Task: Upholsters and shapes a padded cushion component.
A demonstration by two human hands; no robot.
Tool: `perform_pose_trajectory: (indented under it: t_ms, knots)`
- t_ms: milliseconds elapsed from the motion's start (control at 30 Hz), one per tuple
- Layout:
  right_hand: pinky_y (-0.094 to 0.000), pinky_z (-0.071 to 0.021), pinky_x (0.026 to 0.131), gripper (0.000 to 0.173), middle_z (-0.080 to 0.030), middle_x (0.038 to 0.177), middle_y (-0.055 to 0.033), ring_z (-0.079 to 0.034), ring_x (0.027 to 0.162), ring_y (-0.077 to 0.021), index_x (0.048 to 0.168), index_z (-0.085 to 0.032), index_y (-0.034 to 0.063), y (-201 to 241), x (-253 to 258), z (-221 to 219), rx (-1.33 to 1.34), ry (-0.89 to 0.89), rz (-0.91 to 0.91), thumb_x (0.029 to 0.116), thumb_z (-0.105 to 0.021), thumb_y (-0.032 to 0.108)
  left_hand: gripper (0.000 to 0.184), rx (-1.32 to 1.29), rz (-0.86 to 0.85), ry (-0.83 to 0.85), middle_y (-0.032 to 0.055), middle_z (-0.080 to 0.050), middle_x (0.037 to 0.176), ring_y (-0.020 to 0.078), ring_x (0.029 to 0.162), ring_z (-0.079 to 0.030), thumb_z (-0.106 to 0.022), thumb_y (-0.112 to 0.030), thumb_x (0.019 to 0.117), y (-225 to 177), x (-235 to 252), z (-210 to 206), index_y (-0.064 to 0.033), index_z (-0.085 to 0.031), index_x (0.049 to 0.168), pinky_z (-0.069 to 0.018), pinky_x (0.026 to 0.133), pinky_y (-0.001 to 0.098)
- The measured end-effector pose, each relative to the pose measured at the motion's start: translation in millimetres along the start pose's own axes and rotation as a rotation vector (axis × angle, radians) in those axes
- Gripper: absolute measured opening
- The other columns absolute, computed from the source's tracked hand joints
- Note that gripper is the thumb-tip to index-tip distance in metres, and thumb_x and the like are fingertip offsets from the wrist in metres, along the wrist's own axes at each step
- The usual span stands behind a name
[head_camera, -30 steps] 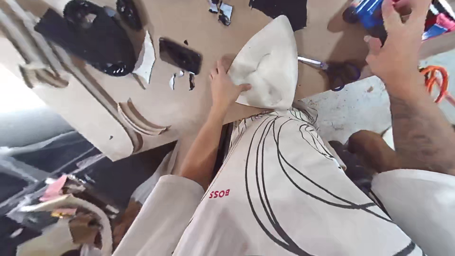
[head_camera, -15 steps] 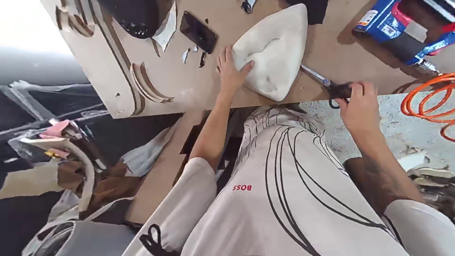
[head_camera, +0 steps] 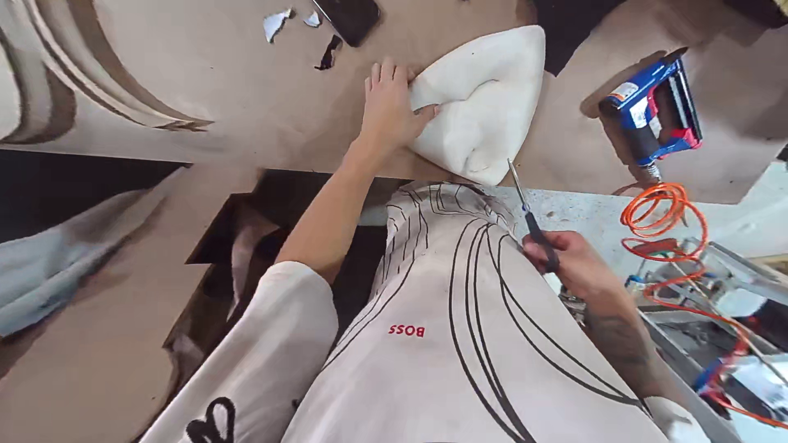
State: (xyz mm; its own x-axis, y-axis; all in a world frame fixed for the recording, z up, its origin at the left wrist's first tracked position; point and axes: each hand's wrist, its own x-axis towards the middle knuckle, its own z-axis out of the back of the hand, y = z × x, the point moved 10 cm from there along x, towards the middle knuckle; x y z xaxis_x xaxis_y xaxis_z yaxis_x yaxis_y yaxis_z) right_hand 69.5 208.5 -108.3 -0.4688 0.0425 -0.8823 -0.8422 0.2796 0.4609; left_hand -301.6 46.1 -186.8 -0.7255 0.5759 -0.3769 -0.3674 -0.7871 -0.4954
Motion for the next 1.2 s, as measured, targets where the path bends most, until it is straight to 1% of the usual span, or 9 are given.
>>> perform_pose_trajectory:
  t_ms: [100,200,633,733,833,867,900,1033,1200]
  knots:
    - [-0.0275,-0.0508,0.052,0.047,-0.063,0.068,0.0033,-0.057,0.056,-0.0078,0.082,-0.069,0.013,4,17,-27,-0.024,0.006,-0.106,0.0883,-0.073,0.059,0.07,-0.041,-0.039,-0.16,0.0189,-0.055,0.14,0.0412,0.132,-0.048,-0.064,-0.059,0.0898,5,-15,-10,-0.0087,-0.055,0.138,-0.0337,0.11,0.0634]
    - [-0.0286,-0.0521,0.051,0.058,-0.064,0.071,-0.0003,-0.06,0.057,-0.0111,0.084,-0.066,0.0113,7,32,-37,0.05,0.049,-0.217,0.0934,-0.059,0.068,0.071,-0.049,-0.029,-0.161,0.0184,-0.059,0.134,0.039,0.129,-0.051,-0.065,-0.062,0.088,6,-13,-8,-0.009,-0.059,0.134,-0.0339,0.11,0.0596]
    - [-0.0238,-0.0456,0.049,0.052,-0.058,0.068,0.0023,-0.053,0.054,-0.0077,0.081,-0.064,0.0129,28,36,-49,0.032,-0.026,-0.305,0.0929,-0.063,0.063,0.07,-0.107,-0.029,-0.223,0.0138,-0.06,0.131,0.0363,0.127,-0.051,-0.064,-0.068,0.0845,24,-5,-20,-0.0175,-0.062,0.134,-0.0315,0.11,0.0588]
    - [-0.0234,-0.046,0.05,0.052,-0.061,0.074,0.0021,-0.055,0.058,-0.0074,0.086,-0.064,0.0138,30,53,-51,0.099,-0.064,-0.22,0.0919,-0.061,0.066,0.07,-0.105,-0.054,-0.261,0.0132,-0.061,0.127,0.0355,0.123,-0.053,-0.065,-0.067,0.0832,25,-2,-20,-0.0173,-0.063,0.132,-0.0339,0.106,0.0575]
    - [-0.0213,-0.0468,0.058,0.049,-0.065,0.079,0.0077,-0.057,0.066,-0.0016,0.088,-0.069,0.0155,18,64,-52,0.07,-0.131,0.041,0.0879,-0.067,0.065,0.069,-0.11,-0.059,-0.275,0.015,-0.061,0.127,0.0369,0.123,-0.053,-0.065,-0.065,0.0845,24,-4,-18,-0.015,-0.062,0.132,-0.0344,0.105,0.0575]
    - [-0.0204,-0.0497,0.064,0.049,-0.067,0.082,0.0103,-0.059,0.071,0.0009,0.093,-0.07,0.0161,8,66,-53,0.025,-0.139,0.123,0.0871,-0.068,0.065,0.068,-0.114,-0.06,-0.285,0.0159,-0.061,0.126,0.0376,0.122,-0.053,-0.065,-0.064,0.0846,23,-4,-17,-0.014,-0.063,0.131,-0.0345,0.105,0.0572]
    - [-0.0186,-0.0484,0.063,0.052,-0.064,0.083,0.0119,-0.057,0.071,0.0029,0.098,-0.067,0.0145,-4,69,-54,-0.029,-0.14,0.192,0.0876,-0.068,0.066,0.068,-0.114,-0.059,-0.289,0.0168,-0.061,0.126,0.0381,0.122,-0.053,-0.066,-0.063,0.0848,21,-5,-16,-0.0131,-0.063,0.131,-0.0345,0.105,0.0572]
    - [-0.022,-0.0498,0.072,0.062,-0.06,0.097,0.0033,-0.057,0.084,-0.0035,0.114,-0.058,0.0053,-35,87,-57,-0.03,-0.03,0.285,0.0902,-0.069,0.061,0.069,-0.104,-0.042,-0.245,0.0178,-0.06,0.126,0.0392,0.123,-0.052,-0.068,-0.063,0.0843,20,-6,-13,-0.0125,-0.062,0.131,-0.034,0.106,0.059]
    - [-0.0248,-0.0524,0.069,0.037,-0.066,0.089,0.0029,-0.061,0.078,-0.0046,0.103,-0.066,0.0064,-53,94,-47,-0.003,-0.083,0.243,0.0941,-0.072,0.041,0.07,-0.07,0.014,-0.196,0.0159,-0.059,0.128,0.0373,0.124,-0.051,-0.069,-0.063,0.0828,15,-5,-11,-0.0131,-0.062,0.131,-0.0349,0.103,0.0596]
